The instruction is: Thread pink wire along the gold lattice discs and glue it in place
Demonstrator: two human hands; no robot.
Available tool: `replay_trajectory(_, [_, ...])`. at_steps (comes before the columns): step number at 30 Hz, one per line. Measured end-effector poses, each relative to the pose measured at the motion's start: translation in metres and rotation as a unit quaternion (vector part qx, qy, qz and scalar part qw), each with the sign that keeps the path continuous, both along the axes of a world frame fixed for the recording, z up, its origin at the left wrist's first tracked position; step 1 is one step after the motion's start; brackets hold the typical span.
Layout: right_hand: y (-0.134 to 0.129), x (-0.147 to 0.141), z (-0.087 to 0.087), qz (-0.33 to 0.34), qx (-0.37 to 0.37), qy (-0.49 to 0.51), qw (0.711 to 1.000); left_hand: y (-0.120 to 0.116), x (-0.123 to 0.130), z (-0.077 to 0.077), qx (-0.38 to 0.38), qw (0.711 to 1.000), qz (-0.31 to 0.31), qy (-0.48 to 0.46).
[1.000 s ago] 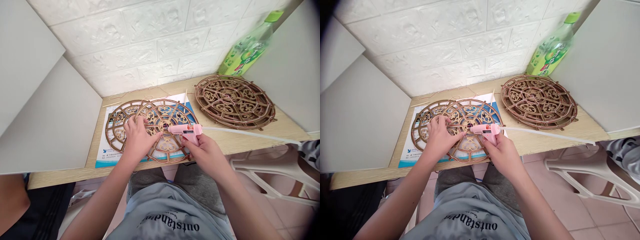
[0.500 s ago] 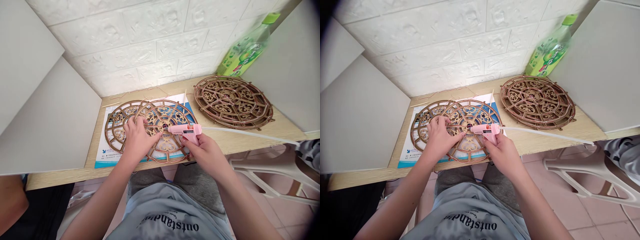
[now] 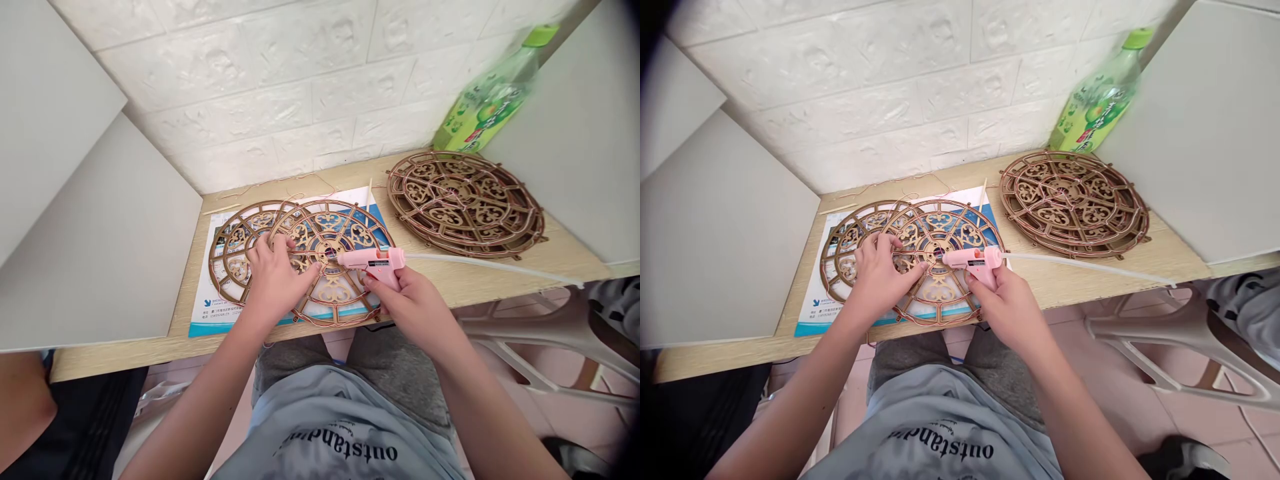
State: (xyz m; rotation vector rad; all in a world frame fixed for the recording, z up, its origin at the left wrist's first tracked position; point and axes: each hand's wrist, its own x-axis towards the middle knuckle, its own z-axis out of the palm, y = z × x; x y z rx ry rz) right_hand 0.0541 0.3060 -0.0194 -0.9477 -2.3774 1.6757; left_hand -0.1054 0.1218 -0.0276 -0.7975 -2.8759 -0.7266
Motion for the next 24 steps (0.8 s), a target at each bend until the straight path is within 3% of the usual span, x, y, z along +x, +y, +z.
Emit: replay_trajectory(24, [0.0003,0.0052,0.0007,-0.013,0.019,-0.001,1.000,0.0029,0.0038,-0.0005,-0.007,1.000,0.011,0.001])
